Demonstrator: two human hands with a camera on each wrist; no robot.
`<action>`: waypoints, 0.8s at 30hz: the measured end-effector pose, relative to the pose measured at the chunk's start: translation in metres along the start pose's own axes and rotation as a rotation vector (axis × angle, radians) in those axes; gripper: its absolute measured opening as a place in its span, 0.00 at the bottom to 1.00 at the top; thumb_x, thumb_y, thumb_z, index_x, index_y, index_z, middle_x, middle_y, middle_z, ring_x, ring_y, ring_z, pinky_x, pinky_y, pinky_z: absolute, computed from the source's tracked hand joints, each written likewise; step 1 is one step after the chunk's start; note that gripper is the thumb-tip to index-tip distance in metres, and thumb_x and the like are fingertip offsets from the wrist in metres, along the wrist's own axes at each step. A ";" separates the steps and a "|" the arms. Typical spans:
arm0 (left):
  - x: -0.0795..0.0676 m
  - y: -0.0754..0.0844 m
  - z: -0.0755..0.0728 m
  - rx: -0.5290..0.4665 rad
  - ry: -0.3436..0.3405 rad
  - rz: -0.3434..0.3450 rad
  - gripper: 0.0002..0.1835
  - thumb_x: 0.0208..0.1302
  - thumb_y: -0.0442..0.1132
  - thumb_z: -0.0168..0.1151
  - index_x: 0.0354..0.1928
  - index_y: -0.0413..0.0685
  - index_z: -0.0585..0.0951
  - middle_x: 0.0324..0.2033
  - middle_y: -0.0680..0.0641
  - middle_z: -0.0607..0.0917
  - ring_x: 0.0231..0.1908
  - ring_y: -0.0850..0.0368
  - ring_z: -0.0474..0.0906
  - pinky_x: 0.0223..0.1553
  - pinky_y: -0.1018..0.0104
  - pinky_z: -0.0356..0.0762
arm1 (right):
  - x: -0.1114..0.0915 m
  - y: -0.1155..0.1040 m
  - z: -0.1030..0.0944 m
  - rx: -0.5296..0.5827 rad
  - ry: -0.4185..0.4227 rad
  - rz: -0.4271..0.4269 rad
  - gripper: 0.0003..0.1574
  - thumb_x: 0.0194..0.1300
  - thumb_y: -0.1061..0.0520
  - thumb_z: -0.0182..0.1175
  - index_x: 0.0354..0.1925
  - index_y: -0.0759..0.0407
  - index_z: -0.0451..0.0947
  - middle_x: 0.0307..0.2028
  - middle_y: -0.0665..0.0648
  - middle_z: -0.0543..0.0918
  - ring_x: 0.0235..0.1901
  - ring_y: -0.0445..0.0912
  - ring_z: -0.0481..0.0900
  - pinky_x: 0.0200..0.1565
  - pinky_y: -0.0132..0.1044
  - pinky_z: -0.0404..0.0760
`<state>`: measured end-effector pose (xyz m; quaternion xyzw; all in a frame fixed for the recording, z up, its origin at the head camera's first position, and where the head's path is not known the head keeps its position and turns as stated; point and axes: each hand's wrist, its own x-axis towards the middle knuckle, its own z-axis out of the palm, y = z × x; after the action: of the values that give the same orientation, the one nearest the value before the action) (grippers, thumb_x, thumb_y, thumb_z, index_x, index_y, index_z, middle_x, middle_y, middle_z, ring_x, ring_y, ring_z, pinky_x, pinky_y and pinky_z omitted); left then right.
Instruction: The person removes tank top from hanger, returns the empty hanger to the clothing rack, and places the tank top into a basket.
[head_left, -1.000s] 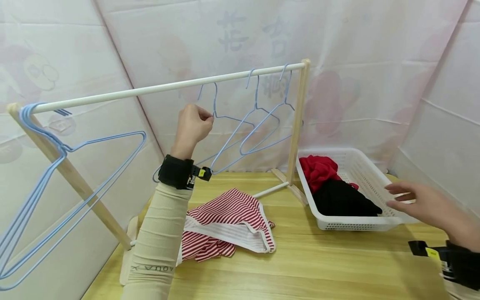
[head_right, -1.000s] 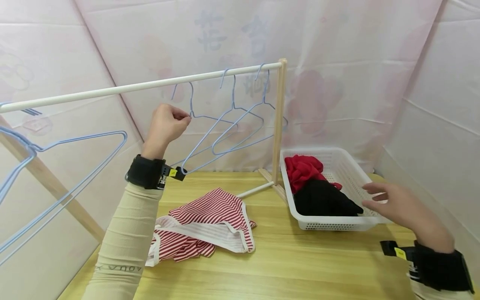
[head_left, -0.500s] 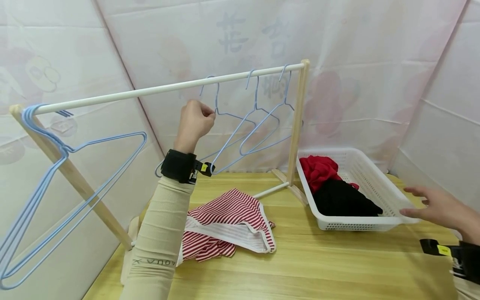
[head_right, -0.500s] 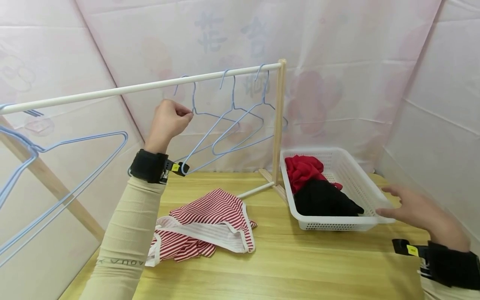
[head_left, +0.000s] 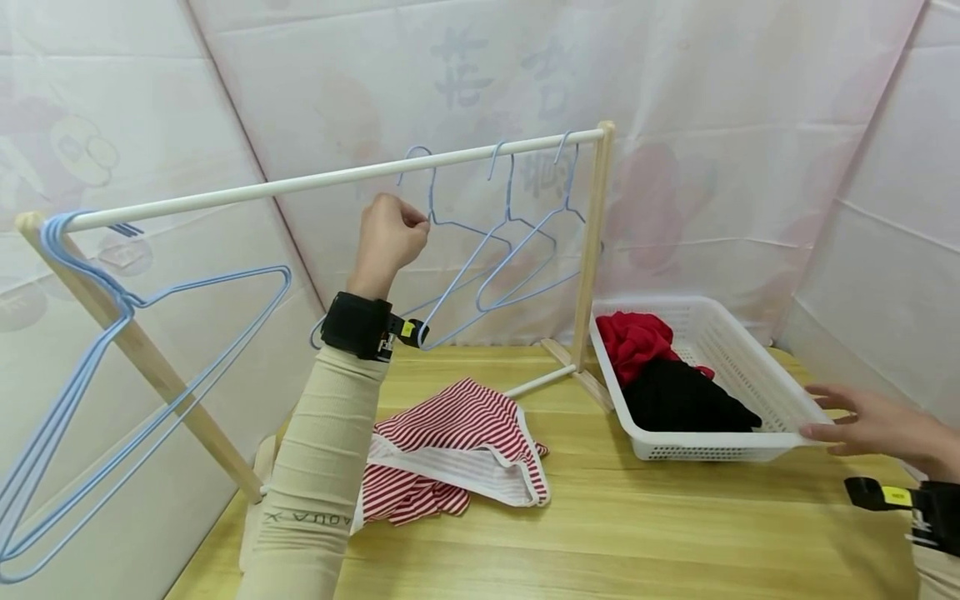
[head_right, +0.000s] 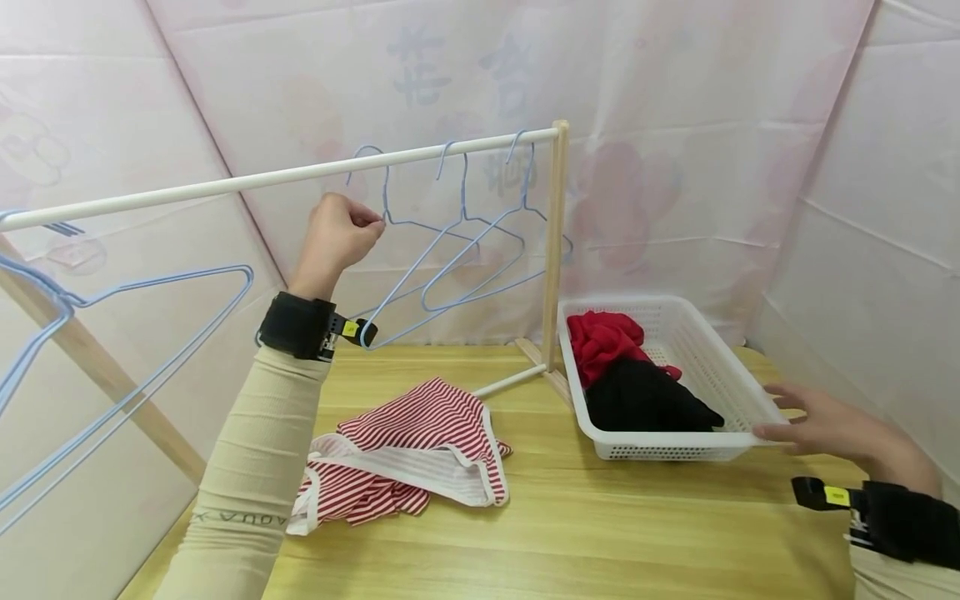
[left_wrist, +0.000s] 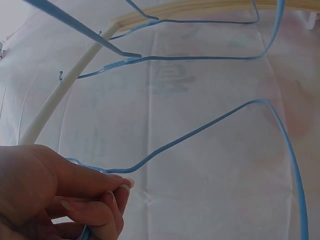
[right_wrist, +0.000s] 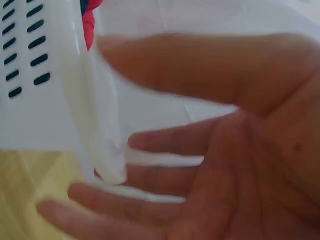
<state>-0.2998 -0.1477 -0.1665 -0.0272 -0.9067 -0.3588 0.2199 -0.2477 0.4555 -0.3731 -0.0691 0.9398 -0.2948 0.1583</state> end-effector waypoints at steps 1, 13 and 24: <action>0.001 0.000 -0.001 0.000 0.002 0.000 0.14 0.74 0.35 0.57 0.51 0.35 0.87 0.49 0.37 0.87 0.46 0.45 0.80 0.50 0.53 0.80 | 0.000 0.001 0.000 0.011 -0.005 -0.016 0.60 0.76 0.49 0.60 0.73 0.88 0.33 0.64 0.95 0.50 0.52 0.73 0.81 0.46 0.52 0.88; 0.004 0.001 -0.005 0.008 -0.031 -0.037 0.14 0.75 0.37 0.57 0.52 0.36 0.86 0.51 0.38 0.86 0.48 0.46 0.79 0.52 0.53 0.79 | 0.013 0.013 0.000 0.007 -0.008 -0.047 0.53 0.79 0.47 0.54 0.74 0.86 0.41 0.63 0.86 0.67 0.48 0.44 0.81 0.46 0.53 0.83; 0.010 0.016 -0.005 0.006 -0.026 -0.025 0.13 0.74 0.36 0.57 0.52 0.37 0.85 0.50 0.40 0.85 0.47 0.48 0.78 0.52 0.56 0.79 | 0.012 0.015 -0.005 0.020 0.015 0.003 0.52 0.78 0.50 0.57 0.71 0.90 0.44 0.59 0.84 0.73 0.45 0.45 0.83 0.45 0.48 0.85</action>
<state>-0.3038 -0.1400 -0.1490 -0.0200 -0.9109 -0.3584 0.2036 -0.2609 0.4677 -0.3809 -0.0640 0.9381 -0.3044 0.1525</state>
